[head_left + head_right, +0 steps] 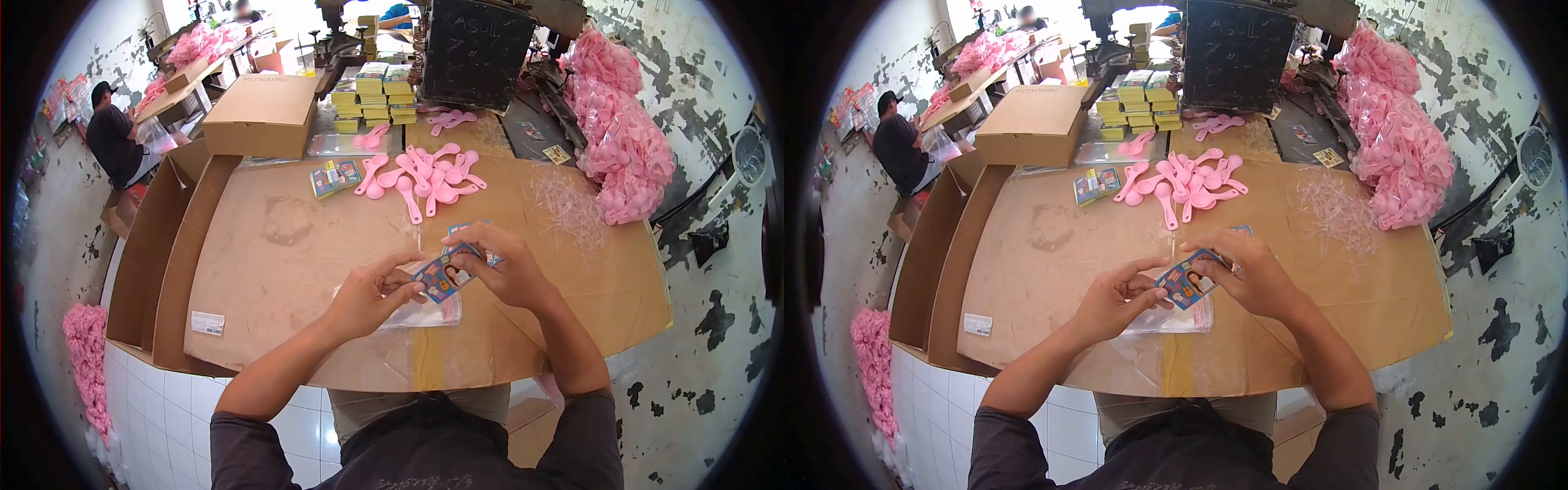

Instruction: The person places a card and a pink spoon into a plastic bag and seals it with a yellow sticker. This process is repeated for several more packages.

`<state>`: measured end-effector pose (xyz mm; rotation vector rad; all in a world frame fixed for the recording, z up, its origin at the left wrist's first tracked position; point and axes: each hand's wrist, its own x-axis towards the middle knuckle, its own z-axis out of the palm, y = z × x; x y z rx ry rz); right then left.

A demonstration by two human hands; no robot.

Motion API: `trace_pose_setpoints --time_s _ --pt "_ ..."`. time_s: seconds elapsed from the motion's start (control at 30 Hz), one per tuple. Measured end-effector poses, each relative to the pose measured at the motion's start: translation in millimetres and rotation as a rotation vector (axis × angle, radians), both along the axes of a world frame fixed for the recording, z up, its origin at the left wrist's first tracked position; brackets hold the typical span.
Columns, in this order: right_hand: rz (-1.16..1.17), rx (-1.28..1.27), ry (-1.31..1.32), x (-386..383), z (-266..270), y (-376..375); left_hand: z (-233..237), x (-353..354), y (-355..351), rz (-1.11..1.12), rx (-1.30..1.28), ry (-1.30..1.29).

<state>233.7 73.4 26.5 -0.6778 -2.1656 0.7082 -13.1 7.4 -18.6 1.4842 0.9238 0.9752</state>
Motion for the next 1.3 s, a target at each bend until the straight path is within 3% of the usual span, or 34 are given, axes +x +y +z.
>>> trace_pose_setpoints --time_s 0.1,0.3,0.4,0.5,0.6,0.67,0.77,0.87,0.97,1.07,1.17,1.3 --pt "0.026 -0.108 0.051 -10.5 -9.0 -8.0 -4.6 2.6 -2.5 0.001 0.042 0.098" --pt "-0.204 -0.291 0.172 -14.0 -30.6 -5.7 -1.0 2.4 -2.0 0.024 -0.04 0.101" --pt "-0.07 -0.239 0.014 -14.2 -27.2 -10.3 -2.1 2.6 -1.2 0.023 -0.082 0.004" --pt "0.207 -0.292 0.123 -17.0 -27.2 -0.5 -2.3 0.9 -1.0 0.025 -0.092 -0.034" --pt "-0.11 -0.279 -0.2 4.7 -32.5 59.0 -2.3 0.6 -1.0 0.036 -0.129 -0.073" --pt "-0.264 0.257 -0.292 14.3 -52.6 108.9 -4.6 2.4 1.3 0.037 -0.133 -0.108" --pt "-0.259 0.319 -0.371 22.2 -72.5 132.7 -9.0 0.4 4.2 0.03 -0.134 -0.143" --pt "-0.252 0.339 -0.408 16.3 -56.2 120.1 -6.0 -4.2 5.2 0.032 -0.17 -0.147" --pt "-0.171 0.033 -0.337 22.0 -63.3 122.6 -2.8 -3.1 4.8 0.061 -0.144 -0.147" --pt "-0.069 0.095 -0.233 16.6 -15.5 78.8 -0.3 -2.4 3.9 0.08 -0.149 -0.187" --pt "0.158 -0.093 -0.321 22.4 12.1 45.1 2.6 -0.9 1.7 0.108 -0.169 -0.207" --pt "0.101 -0.227 -0.049 20.6 23.8 21.2 -4.2 -0.4 3.4 0.116 -0.129 -0.13"
